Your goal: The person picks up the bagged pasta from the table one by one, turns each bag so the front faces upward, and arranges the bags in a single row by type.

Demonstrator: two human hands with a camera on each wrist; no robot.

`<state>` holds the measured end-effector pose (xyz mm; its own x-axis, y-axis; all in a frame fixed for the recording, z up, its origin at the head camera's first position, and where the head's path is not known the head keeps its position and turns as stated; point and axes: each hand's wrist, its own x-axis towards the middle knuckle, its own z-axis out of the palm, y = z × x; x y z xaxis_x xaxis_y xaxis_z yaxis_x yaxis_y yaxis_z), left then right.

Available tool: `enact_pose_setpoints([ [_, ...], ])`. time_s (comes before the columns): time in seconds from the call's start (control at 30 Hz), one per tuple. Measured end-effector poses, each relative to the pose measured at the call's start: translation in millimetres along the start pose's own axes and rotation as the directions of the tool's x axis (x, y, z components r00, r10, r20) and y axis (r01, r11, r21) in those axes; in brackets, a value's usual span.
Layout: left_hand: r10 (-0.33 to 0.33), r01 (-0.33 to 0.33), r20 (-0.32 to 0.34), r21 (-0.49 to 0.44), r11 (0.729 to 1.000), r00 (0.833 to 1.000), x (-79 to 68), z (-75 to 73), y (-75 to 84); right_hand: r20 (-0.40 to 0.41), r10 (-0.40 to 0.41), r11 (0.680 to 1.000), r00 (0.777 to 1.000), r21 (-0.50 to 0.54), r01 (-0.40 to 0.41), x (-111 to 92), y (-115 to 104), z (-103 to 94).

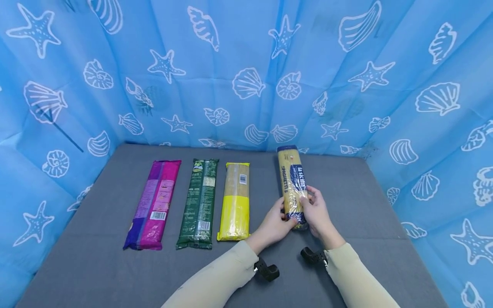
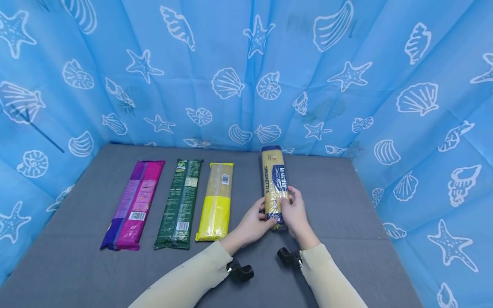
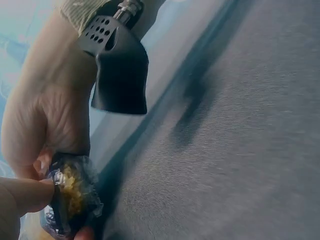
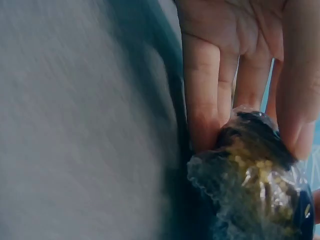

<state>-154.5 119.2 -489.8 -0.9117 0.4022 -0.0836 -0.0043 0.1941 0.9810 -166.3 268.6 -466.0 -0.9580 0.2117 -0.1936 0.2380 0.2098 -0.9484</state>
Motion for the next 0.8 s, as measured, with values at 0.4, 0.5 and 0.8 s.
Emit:
enact_pose_setpoints([
  [0.4, -0.027, 0.043, -0.124, 0.122, 0.992, 0.992, 17.1, 8.1, -2.0, 0.006, 0.018, 0.996, 1.0, -0.09, -0.017, 17.8, 7.4, -1.8],
  [0.5, -0.017, 0.04, -0.138, 0.163, 0.986, 0.99, 18.3, 5.6, -2.1, 0.034, -0.032, 0.984, 0.999, -0.173, 0.038, 17.0, 7.9, -2.8],
  [0.8, 0.023, 0.01, -0.145, 0.22, 0.975, 0.989, 21.1, 2.6, -5.7, 0.096, -0.155, 0.894, 0.983, -0.41, 0.181, 21.2, 10.6, -4.2],
])
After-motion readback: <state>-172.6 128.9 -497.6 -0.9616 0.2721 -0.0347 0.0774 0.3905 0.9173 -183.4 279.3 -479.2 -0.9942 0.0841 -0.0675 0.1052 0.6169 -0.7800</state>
